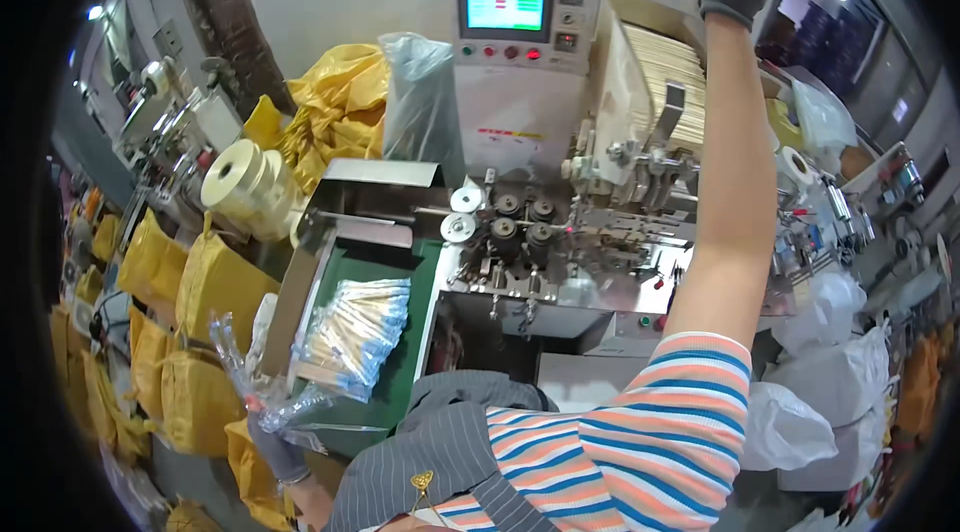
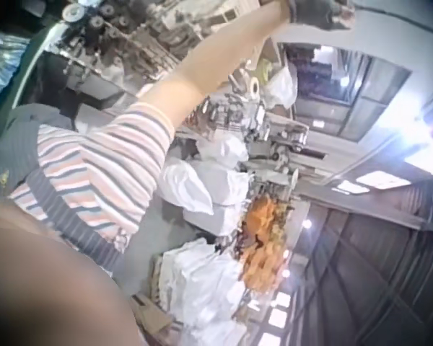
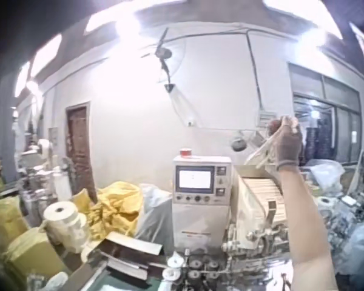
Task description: Packaging bundles of wooden chopsticks into plastic sleeves using a production line machine.
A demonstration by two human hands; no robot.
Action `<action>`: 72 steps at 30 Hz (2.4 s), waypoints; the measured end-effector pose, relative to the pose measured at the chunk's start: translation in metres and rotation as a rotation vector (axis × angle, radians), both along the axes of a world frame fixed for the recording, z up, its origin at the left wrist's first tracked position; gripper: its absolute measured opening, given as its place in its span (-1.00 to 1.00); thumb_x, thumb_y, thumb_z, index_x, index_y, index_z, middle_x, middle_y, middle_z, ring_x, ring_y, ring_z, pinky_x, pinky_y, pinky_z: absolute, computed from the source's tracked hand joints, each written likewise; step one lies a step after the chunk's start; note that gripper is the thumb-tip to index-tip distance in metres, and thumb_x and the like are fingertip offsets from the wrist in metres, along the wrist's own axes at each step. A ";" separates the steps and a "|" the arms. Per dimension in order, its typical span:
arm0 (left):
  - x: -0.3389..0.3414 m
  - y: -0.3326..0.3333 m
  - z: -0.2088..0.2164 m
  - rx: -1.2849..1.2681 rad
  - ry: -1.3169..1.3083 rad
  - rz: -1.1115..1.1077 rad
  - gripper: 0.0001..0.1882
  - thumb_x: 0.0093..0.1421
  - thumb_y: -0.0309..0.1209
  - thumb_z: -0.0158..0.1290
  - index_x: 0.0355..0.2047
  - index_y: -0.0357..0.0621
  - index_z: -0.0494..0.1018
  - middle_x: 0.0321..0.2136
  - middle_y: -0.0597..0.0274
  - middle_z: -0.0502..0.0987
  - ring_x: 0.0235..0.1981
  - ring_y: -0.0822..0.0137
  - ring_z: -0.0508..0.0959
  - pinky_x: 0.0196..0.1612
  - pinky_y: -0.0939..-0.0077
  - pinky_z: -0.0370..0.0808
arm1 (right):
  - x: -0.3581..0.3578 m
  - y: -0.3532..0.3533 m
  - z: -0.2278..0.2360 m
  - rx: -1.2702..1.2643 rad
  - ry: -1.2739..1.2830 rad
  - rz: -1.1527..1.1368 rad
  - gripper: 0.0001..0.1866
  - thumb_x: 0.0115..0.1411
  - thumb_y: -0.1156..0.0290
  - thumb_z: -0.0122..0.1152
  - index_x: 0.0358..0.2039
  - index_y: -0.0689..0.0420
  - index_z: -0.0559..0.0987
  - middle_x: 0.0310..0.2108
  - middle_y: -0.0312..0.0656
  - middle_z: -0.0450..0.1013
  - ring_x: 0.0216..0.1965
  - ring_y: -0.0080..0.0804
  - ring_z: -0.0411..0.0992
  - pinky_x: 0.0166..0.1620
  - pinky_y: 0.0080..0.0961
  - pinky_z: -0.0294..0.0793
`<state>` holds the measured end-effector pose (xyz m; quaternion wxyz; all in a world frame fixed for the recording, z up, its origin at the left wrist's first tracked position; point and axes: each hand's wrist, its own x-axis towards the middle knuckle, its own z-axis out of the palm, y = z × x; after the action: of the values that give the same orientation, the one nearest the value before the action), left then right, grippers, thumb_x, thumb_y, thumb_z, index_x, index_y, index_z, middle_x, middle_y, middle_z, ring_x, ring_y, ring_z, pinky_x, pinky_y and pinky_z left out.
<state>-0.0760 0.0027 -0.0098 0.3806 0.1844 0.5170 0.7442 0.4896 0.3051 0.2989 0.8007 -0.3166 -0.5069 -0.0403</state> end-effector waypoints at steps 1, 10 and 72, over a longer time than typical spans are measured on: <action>0.007 0.009 0.001 -0.004 0.063 -0.003 -0.74 0.25 -0.20 -0.15 -0.49 -0.06 0.27 -0.54 0.41 0.25 -0.50 0.54 0.31 -0.39 0.60 0.34 | 0.037 0.006 -0.001 -0.100 -0.356 -0.497 -0.72 0.21 0.24 -0.07 -0.36 0.20 0.50 -0.37 -0.14 0.52 -0.31 -0.38 0.48 -0.20 -0.51 0.44; 0.037 0.027 0.009 -0.194 0.312 0.016 -0.64 0.23 -0.15 -0.14 -0.64 -0.05 0.30 -0.66 0.46 0.28 -0.63 0.55 0.24 -0.55 0.61 0.20 | 0.010 0.150 -0.163 -1.217 -1.393 -0.270 -0.60 0.16 0.14 -0.08 -0.23 0.22 0.50 -0.26 0.02 0.48 -0.17 -0.13 0.44 -0.06 -0.26 0.37; -0.078 -0.105 -0.214 -0.603 0.047 -0.030 -0.64 0.15 -0.34 0.03 -0.11 -0.34 0.38 -0.33 0.18 0.53 -0.33 0.47 0.51 -0.26 0.59 0.44 | -0.539 -0.082 -0.530 -1.262 -1.219 0.555 -0.56 -0.06 0.25 0.13 -0.23 0.32 0.45 -0.42 0.10 0.47 -0.33 -0.08 0.48 -0.22 -0.28 0.44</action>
<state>-0.1542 -0.1027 -0.2233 0.4170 0.0878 0.7204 0.5472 -0.0492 0.2233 -0.2306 0.0549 -0.4857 -0.8271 0.2775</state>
